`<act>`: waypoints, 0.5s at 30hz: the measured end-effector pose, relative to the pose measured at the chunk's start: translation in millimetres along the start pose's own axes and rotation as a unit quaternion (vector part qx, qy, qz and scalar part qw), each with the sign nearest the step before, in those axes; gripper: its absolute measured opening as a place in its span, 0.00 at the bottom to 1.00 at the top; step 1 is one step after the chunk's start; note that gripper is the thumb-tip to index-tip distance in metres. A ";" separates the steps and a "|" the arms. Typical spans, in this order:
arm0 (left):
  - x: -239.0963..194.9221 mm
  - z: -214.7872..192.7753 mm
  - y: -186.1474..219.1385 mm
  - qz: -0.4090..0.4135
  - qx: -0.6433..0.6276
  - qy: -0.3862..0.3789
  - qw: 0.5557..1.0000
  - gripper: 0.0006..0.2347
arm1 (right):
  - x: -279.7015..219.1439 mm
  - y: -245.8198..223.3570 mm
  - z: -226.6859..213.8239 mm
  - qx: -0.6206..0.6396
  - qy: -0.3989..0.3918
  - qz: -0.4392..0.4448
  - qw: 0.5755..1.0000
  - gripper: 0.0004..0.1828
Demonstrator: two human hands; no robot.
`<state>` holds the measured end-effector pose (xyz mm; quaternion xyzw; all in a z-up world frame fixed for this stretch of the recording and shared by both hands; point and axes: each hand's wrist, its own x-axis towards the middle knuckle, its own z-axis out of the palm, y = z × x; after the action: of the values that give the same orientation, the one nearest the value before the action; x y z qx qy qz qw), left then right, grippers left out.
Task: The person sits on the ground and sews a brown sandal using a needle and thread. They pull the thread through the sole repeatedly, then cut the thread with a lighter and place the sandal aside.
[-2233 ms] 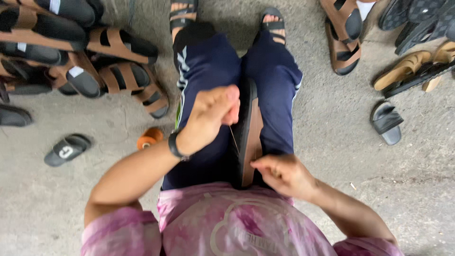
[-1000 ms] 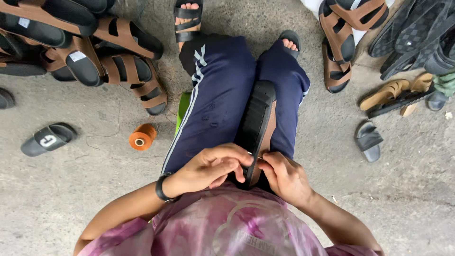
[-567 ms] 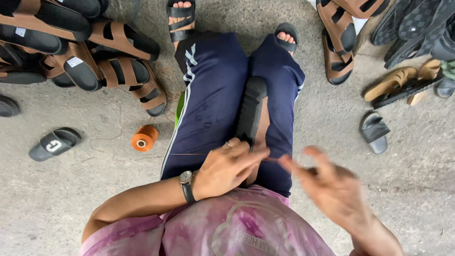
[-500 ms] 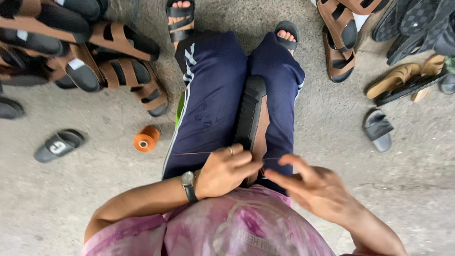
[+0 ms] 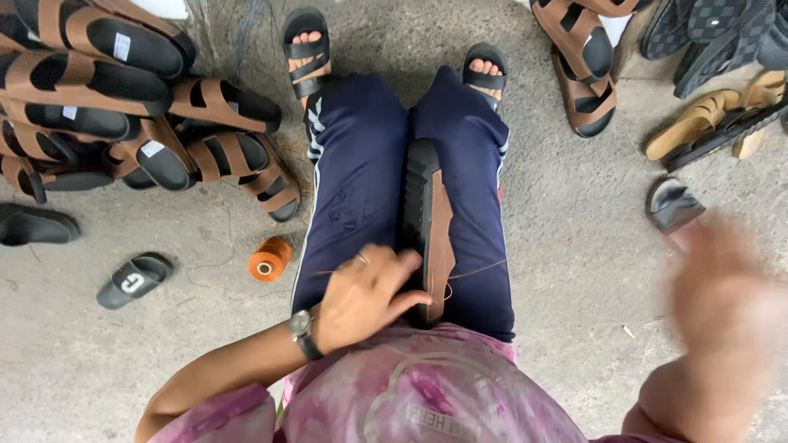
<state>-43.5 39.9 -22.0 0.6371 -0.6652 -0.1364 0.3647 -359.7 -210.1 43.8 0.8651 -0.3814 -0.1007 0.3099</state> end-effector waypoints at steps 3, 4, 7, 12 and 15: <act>-1.6 4.0 0.7 -0.169 0.119 -0.188 0.960 0.28 | 11.5 -71.7 -40.3 0.358 -0.121 -0.156 0.913 0.24; 0.2 0.5 1.5 -0.188 0.008 -0.196 0.962 0.20 | 16.2 -93.9 -50.6 0.481 -0.124 -0.241 0.834 0.29; 22.4 -23.3 -5.8 -0.207 -0.249 -0.150 0.934 0.13 | 11.6 -126.9 -54.0 0.636 -0.143 -0.291 0.700 0.32; 73.1 -30.3 -30.8 -0.138 -0.582 -0.069 0.799 0.16 | 22.0 -138.5 -46.6 0.739 -0.176 -0.235 0.607 0.16; 83.9 -5.3 -57.6 -0.266 -0.461 0.025 0.846 0.12 | 42.0 -155.8 -52.1 0.787 -0.167 -0.194 0.561 0.13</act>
<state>9.6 -46.8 -29.4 0.5514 -0.3211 -0.5032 0.5827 -216.3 -136.0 -8.1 0.7868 -0.1772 0.0385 -0.5900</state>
